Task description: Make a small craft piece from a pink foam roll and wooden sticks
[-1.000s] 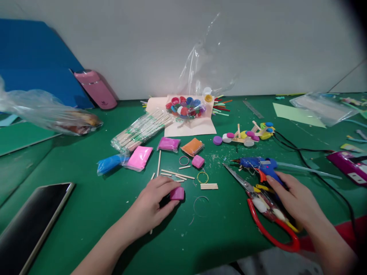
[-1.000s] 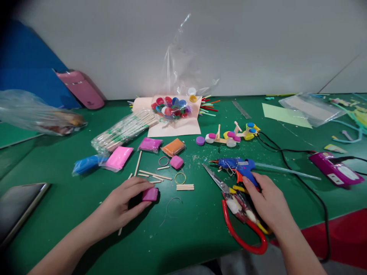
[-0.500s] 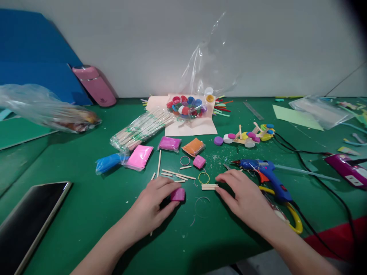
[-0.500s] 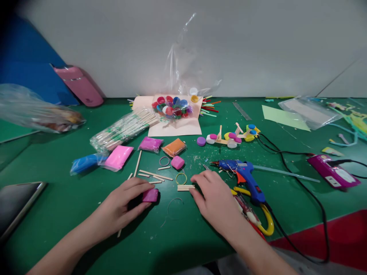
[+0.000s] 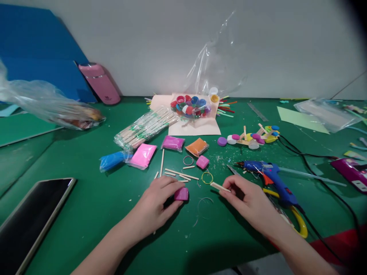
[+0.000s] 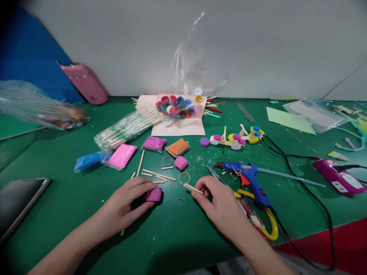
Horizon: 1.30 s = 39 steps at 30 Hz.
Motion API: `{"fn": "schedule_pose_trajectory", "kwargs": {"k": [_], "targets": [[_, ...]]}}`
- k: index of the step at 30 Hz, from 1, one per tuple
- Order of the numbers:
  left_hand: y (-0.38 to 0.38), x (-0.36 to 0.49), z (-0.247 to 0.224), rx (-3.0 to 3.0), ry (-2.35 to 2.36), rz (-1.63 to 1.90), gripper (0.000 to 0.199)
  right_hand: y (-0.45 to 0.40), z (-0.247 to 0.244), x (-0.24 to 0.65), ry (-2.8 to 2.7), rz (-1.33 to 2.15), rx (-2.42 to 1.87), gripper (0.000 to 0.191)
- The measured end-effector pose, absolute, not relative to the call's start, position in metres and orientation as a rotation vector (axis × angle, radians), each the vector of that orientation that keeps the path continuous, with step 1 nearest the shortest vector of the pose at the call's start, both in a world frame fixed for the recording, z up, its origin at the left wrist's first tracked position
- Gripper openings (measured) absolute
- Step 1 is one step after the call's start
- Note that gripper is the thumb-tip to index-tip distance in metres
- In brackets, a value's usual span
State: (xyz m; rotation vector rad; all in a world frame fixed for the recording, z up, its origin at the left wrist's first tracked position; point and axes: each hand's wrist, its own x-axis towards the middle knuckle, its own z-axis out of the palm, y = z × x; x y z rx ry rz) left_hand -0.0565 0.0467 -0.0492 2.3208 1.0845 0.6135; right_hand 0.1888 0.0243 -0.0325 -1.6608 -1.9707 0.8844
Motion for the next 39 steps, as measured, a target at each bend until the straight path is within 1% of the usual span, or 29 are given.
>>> {"fn": "schedule_pose_trajectory", "kwargs": {"k": [6,12,14,17,18,20,21,24,27,29,31,32,34,35,37,39], "targets": [[0.047,-0.056,-0.048,2.322,1.102,0.586,0.029,0.013,-0.030,0.182,-1.507,1.197,-1.537,0.014],[0.049,-0.056,-0.046,2.323,1.151,0.521,0.031,0.006,-0.033,0.170,-1.301,1.330,-1.425,0.015],[0.048,-0.058,-0.043,2.321,1.184,0.509,0.035,0.005,-0.033,0.170,-1.259,1.360,-1.396,0.016],[0.037,-0.055,-0.035,2.294,1.301,0.622,0.042,0.000,-0.032,0.171,-1.150,1.372,-1.373,0.018],[0.029,-0.050,-0.031,2.271,1.363,0.728,0.037,-0.003,-0.031,0.170,-1.102,1.372,-1.366,0.020],[0.010,-0.035,-0.025,2.172,1.390,0.905,0.021,-0.010,-0.031,0.165,-1.012,1.380,-1.344,0.023],[0.000,-0.025,-0.022,2.076,1.396,0.961,0.017,-0.014,-0.032,0.161,-0.977,1.387,-1.323,0.024],[-0.023,0.009,-0.021,1.766,1.341,1.023,0.022,-0.027,-0.036,0.148,-0.944,1.370,-1.245,0.020],[-0.028,0.036,-0.025,1.498,1.261,1.010,0.019,-0.034,-0.038,0.146,-1.035,1.281,-1.221,0.011],[-0.024,0.046,-0.026,1.361,1.240,1.013,0.019,-0.032,-0.036,0.158,-1.225,1.155,-1.275,0.006],[-0.019,0.051,-0.027,1.254,1.245,0.996,0.019,-0.028,-0.035,0.184,-1.455,0.892,-1.411,0.004],[-0.016,0.052,-0.027,1.206,1.245,0.974,0.019,-0.025,-0.034,0.200,-1.509,0.698,-1.505,0.005],[-0.012,0.054,-0.026,1.124,1.212,0.919,0.023,-0.017,-0.035,0.236,-1.445,0.358,-1.806,0.011],[-0.010,0.055,-0.026,1.084,1.182,0.897,0.025,-0.013,-0.037,0.253,-1.423,0.251,-1.938,0.020],[-0.006,0.056,-0.026,0.999,1.121,0.872,0.025,-0.004,-0.043,0.280,-1.428,0.149,-2.109,0.036],[-0.001,0.057,-0.026,0.899,1.081,0.861,0.023,0.005,-0.048,0.296,-1.509,0.193,-2.183,0.041]]}}
